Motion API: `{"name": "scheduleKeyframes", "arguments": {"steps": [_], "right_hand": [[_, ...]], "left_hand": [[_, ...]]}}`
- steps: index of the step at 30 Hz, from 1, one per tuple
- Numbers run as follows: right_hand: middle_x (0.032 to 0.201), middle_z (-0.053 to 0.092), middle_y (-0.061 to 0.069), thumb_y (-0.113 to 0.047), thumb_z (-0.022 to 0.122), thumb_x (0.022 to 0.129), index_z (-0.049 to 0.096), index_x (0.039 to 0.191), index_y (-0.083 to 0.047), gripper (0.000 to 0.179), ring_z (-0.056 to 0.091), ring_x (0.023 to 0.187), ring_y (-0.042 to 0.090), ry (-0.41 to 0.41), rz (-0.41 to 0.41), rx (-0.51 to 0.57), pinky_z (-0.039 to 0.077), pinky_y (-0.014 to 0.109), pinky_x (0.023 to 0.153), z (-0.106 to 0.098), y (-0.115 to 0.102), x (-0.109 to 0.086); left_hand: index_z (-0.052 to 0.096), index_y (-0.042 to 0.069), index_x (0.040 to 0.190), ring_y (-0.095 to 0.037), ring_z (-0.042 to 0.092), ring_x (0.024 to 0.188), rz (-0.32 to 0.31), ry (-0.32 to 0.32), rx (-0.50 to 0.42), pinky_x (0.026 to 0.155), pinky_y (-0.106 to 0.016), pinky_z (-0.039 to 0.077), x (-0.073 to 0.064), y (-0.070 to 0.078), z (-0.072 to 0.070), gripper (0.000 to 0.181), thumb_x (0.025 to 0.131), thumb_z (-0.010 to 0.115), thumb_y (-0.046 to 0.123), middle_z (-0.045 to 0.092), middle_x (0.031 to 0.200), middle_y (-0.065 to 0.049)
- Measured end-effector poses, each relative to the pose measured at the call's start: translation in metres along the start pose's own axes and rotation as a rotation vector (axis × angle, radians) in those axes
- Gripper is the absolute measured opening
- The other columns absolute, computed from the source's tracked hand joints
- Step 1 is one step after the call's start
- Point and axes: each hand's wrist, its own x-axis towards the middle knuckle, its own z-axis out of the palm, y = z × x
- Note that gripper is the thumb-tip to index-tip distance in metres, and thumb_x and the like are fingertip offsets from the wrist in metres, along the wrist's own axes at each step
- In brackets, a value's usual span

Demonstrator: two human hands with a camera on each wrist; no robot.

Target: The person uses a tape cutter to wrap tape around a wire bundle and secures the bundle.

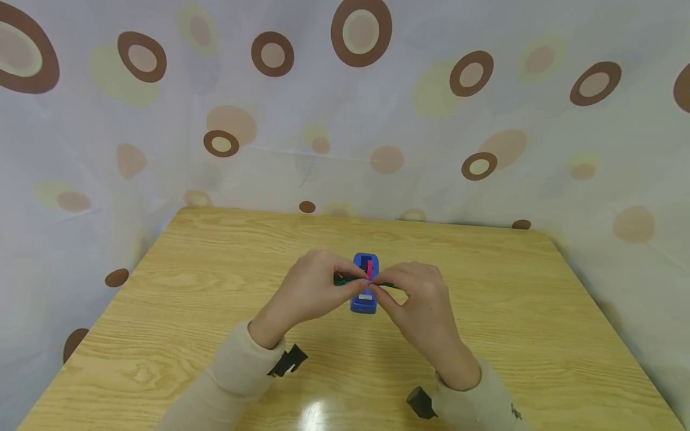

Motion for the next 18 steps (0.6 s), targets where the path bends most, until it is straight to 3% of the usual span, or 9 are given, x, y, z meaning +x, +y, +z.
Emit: {"name": "scheduleKeyframes", "arguments": {"steps": [5, 18], "right_hand": [[0.084, 0.072, -0.005, -0.007, 0.088, 0.073, 0.076, 0.086, -0.012, 0.018, 0.065, 0.079, 0.012, -0.003, 0.000, -0.010, 0.043, 0.037, 0.070, 0.0012, 0.0001, -0.0005], [0.086, 0.072, -0.004, -0.006, 0.087, 0.074, 0.077, 0.088, -0.010, 0.017, 0.066, 0.080, 0.012, -0.097, 0.051, -0.002, 0.048, 0.038, 0.073, -0.0030, 0.0001, -0.0009]], "left_hand": [[0.080, 0.020, 0.092, 0.002, 0.060, 0.068, -0.014, 0.018, 0.016, 0.062, -0.025, 0.049, -0.0003, 0.0009, 0.0006, 0.008, 0.089, 0.075, 0.026, 0.072, 0.085, 0.013], [0.081, 0.021, 0.090, 0.001, 0.054, 0.062, 0.064, 0.056, 0.175, 0.055, -0.021, 0.044, -0.0023, 0.0027, 0.0040, 0.007, 0.087, 0.078, 0.027, 0.073, 0.084, 0.011]]}}
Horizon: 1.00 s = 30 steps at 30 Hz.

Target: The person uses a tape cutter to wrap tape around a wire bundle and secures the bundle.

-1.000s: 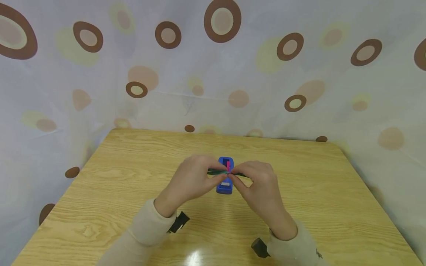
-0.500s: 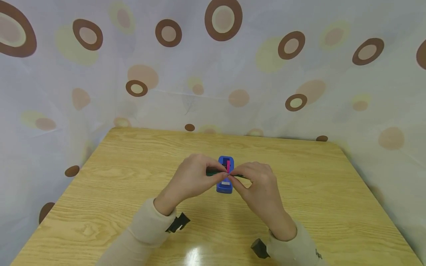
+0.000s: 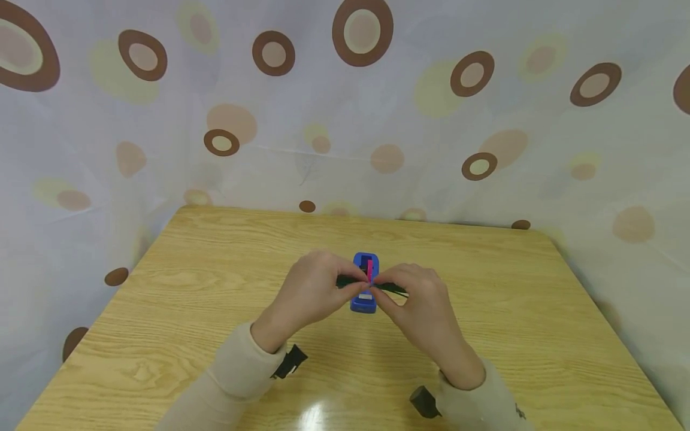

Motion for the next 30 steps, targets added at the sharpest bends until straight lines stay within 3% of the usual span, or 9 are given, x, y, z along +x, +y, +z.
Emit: {"name": "scheduleKeyframes", "arguments": {"steps": [9, 15, 21, 30], "right_hand": [[0.091, 0.072, -0.006, -0.008, 0.080, 0.083, 0.076, 0.091, -0.012, 0.010, 0.067, 0.084, 0.009, -0.196, 0.115, 0.118, 0.055, 0.032, 0.072, -0.008, 0.004, 0.003], [0.095, 0.073, -0.006, -0.011, 0.075, 0.089, 0.077, 0.096, -0.013, 0.007, 0.069, 0.088, 0.010, -0.304, 0.207, 0.203, 0.056, 0.033, 0.079, -0.015, 0.008, 0.006], [0.092, 0.072, -0.008, -0.012, 0.075, 0.089, 0.077, 0.094, -0.013, 0.005, 0.069, 0.085, 0.009, -0.299, 0.234, 0.209, 0.056, 0.035, 0.078, -0.014, 0.012, 0.006], [0.091, 0.072, -0.007, -0.010, 0.078, 0.086, 0.076, 0.091, -0.014, 0.007, 0.068, 0.083, 0.009, -0.237, 0.211, 0.175, 0.056, 0.031, 0.075, -0.009, 0.010, 0.004]], "left_hand": [[0.081, 0.021, 0.089, -0.001, 0.056, 0.065, 0.054, 0.011, 0.051, 0.057, -0.021, 0.043, -0.002, 0.000, 0.003, 0.007, 0.085, 0.080, 0.026, 0.073, 0.084, 0.010], [0.081, 0.020, 0.090, -0.005, 0.063, 0.073, 0.100, 0.082, 0.074, 0.061, -0.022, 0.047, -0.003, 0.000, 0.009, 0.008, 0.083, 0.082, 0.024, 0.073, 0.085, 0.010], [0.081, 0.020, 0.087, -0.007, 0.063, 0.073, 0.110, 0.150, 0.100, 0.062, -0.024, 0.048, -0.005, -0.002, 0.016, 0.008, 0.081, 0.084, 0.023, 0.073, 0.082, 0.010], [0.081, 0.020, 0.087, -0.007, 0.066, 0.076, 0.078, 0.150, 0.085, 0.063, -0.024, 0.050, -0.006, -0.003, 0.018, 0.007, 0.082, 0.083, 0.024, 0.074, 0.084, 0.009]]}}
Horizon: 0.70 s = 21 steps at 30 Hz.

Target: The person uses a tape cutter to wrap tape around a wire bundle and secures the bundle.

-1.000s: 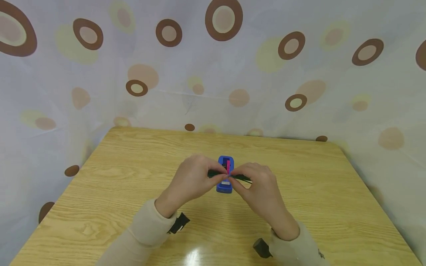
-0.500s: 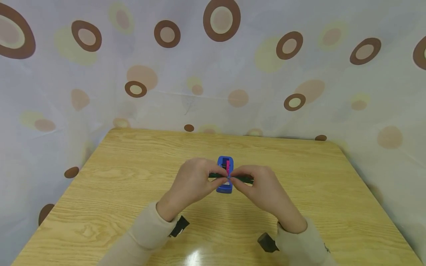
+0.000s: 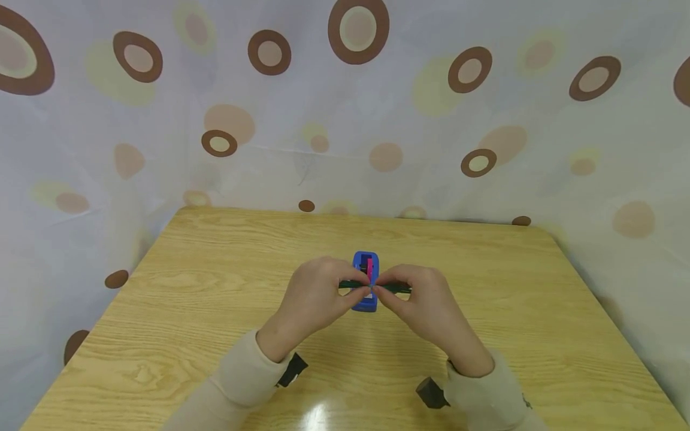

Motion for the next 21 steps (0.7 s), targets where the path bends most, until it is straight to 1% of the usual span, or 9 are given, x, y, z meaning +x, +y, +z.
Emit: {"name": "scheduleKeyframes", "arguments": {"steps": [3, 7, 13, 15, 18, 21], "right_hand": [[0.091, 0.072, -0.007, -0.010, 0.078, 0.086, 0.076, 0.091, -0.014, 0.007, 0.068, 0.083, 0.009, 0.022, -0.014, -0.016, 0.056, 0.030, 0.074, 0.0016, -0.0004, -0.0005], [0.089, 0.071, -0.008, -0.010, 0.080, 0.084, 0.076, 0.090, -0.015, 0.008, 0.067, 0.082, 0.008, 0.053, -0.033, -0.046, 0.056, 0.031, 0.072, 0.0037, 0.0006, -0.0012], [0.086, 0.069, -0.010, -0.012, 0.083, 0.081, 0.076, 0.088, -0.016, 0.011, 0.064, 0.080, 0.007, 0.109, -0.091, -0.097, 0.054, 0.031, 0.068, 0.0033, 0.0001, -0.0030], [0.085, 0.068, -0.011, -0.012, 0.084, 0.080, 0.076, 0.087, -0.016, 0.011, 0.063, 0.080, 0.006, 0.129, -0.111, -0.107, 0.053, 0.030, 0.068, 0.0027, -0.0007, -0.0030], [0.084, 0.068, -0.011, -0.012, 0.085, 0.078, 0.076, 0.086, -0.016, 0.013, 0.062, 0.079, 0.006, 0.159, -0.147, -0.108, 0.052, 0.030, 0.068, 0.0021, -0.0013, -0.0027], [0.084, 0.068, -0.010, -0.011, 0.086, 0.077, 0.075, 0.084, -0.015, 0.014, 0.062, 0.079, 0.006, 0.192, -0.184, -0.110, 0.052, 0.031, 0.068, 0.0019, -0.0018, -0.0030]], "left_hand": [[0.081, 0.019, 0.087, -0.007, 0.066, 0.075, -0.009, -0.004, -0.010, 0.061, -0.024, 0.049, -0.0002, -0.0001, -0.0006, 0.007, 0.082, 0.083, 0.024, 0.074, 0.084, 0.008], [0.081, 0.019, 0.089, -0.005, 0.066, 0.074, -0.018, -0.022, -0.017, 0.061, -0.022, 0.049, 0.0000, -0.0004, -0.0012, 0.008, 0.084, 0.081, 0.025, 0.074, 0.086, 0.008], [0.081, 0.019, 0.090, -0.002, 0.065, 0.073, -0.020, -0.042, -0.040, 0.062, -0.021, 0.048, 0.0008, -0.0004, -0.0022, 0.009, 0.086, 0.079, 0.027, 0.074, 0.088, 0.009], [0.081, 0.019, 0.091, -0.002, 0.064, 0.073, -0.018, -0.045, -0.059, 0.062, -0.021, 0.048, 0.0012, -0.0004, -0.0030, 0.009, 0.086, 0.079, 0.026, 0.074, 0.087, 0.009], [0.081, 0.019, 0.093, -0.001, 0.060, 0.067, -0.022, -0.056, -0.098, 0.060, -0.021, 0.047, 0.0024, -0.0011, -0.0044, 0.009, 0.086, 0.079, 0.026, 0.074, 0.087, 0.009], [0.081, 0.019, 0.094, 0.001, 0.057, 0.065, -0.032, -0.071, -0.150, 0.059, -0.022, 0.048, 0.0036, -0.0011, -0.0067, 0.010, 0.087, 0.078, 0.025, 0.074, 0.087, 0.009]]}}
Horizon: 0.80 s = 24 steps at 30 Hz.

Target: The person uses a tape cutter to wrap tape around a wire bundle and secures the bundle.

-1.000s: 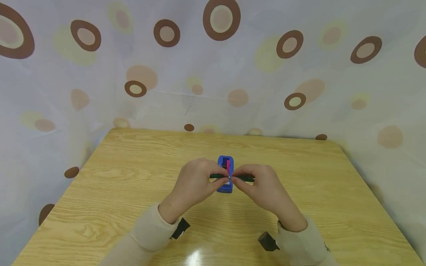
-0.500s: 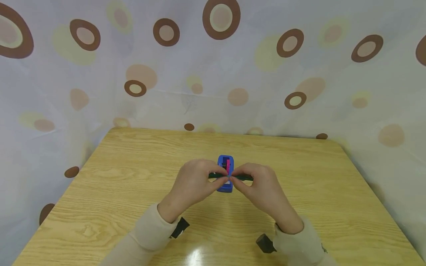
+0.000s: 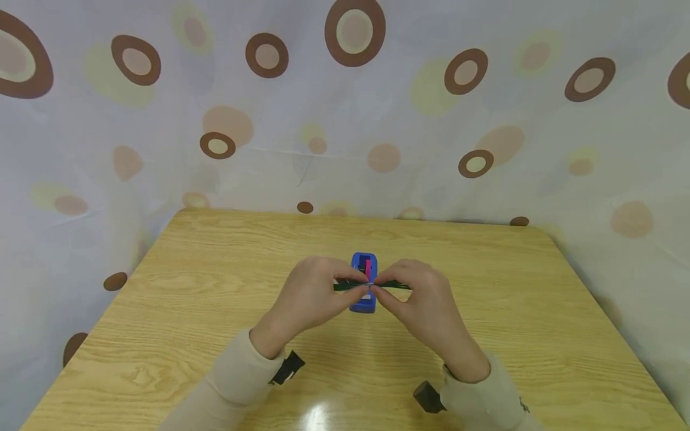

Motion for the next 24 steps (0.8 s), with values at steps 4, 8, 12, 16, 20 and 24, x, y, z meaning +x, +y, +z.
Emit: {"name": "scheduleKeyframes", "arguments": {"steps": [4, 8, 12, 16, 20, 24], "right_hand": [[0.086, 0.069, -0.008, -0.010, 0.087, 0.075, 0.075, 0.084, -0.013, 0.015, 0.062, 0.080, 0.008, 0.045, -0.031, 0.009, 0.051, 0.032, 0.071, 0.0009, -0.0008, -0.0009], [0.087, 0.069, -0.006, -0.007, 0.088, 0.074, 0.074, 0.084, -0.011, 0.018, 0.062, 0.081, 0.011, 0.075, -0.053, 0.021, 0.048, 0.036, 0.076, 0.0029, -0.0016, -0.0018], [0.087, 0.069, -0.006, -0.006, 0.088, 0.073, 0.074, 0.084, -0.011, 0.019, 0.062, 0.080, 0.012, 0.086, -0.070, 0.014, 0.046, 0.038, 0.078, 0.0050, -0.0025, -0.0023], [0.085, 0.070, -0.006, -0.007, 0.089, 0.072, 0.075, 0.083, -0.012, 0.018, 0.063, 0.080, 0.013, 0.092, -0.074, -0.005, 0.044, 0.043, 0.081, 0.0069, -0.0020, -0.0027], [0.085, 0.071, -0.006, -0.008, 0.090, 0.071, 0.077, 0.082, -0.014, 0.018, 0.065, 0.081, 0.015, 0.091, -0.063, -0.035, 0.037, 0.048, 0.082, 0.0080, -0.0019, -0.0041], [0.087, 0.071, -0.008, -0.007, 0.089, 0.072, 0.078, 0.083, -0.015, 0.017, 0.065, 0.082, 0.012, 0.061, -0.036, -0.021, 0.033, 0.047, 0.082, 0.0064, -0.0029, -0.0046]], "left_hand": [[0.080, 0.018, 0.094, 0.001, 0.058, 0.064, -0.021, -0.029, -0.066, 0.060, -0.021, 0.049, 0.0005, 0.0000, -0.0027, 0.010, 0.088, 0.077, 0.024, 0.074, 0.087, 0.010], [0.080, 0.017, 0.095, -0.002, 0.053, 0.058, -0.029, -0.052, -0.101, 0.054, -0.023, 0.045, 0.0009, 0.0000, -0.0045, 0.009, 0.089, 0.075, 0.023, 0.074, 0.087, 0.009], [0.080, 0.016, 0.093, -0.001, 0.052, 0.058, -0.020, -0.054, -0.096, 0.054, -0.023, 0.045, 0.0012, 0.0004, -0.0054, 0.008, 0.089, 0.075, 0.022, 0.074, 0.087, 0.008], [0.080, 0.015, 0.092, -0.001, 0.053, 0.058, -0.012, -0.053, -0.075, 0.056, -0.022, 0.045, 0.0013, 0.0007, -0.0057, 0.008, 0.088, 0.076, 0.021, 0.074, 0.086, 0.008], [0.081, 0.016, 0.091, 0.000, 0.052, 0.059, 0.002, -0.053, -0.049, 0.056, -0.021, 0.045, 0.0014, 0.0007, -0.0057, 0.007, 0.087, 0.078, 0.020, 0.074, 0.085, 0.008], [0.081, 0.017, 0.090, 0.001, 0.052, 0.060, 0.017, -0.051, -0.029, 0.055, -0.020, 0.044, 0.0019, -0.0004, -0.0047, 0.005, 0.085, 0.080, 0.019, 0.074, 0.085, 0.008]]}}
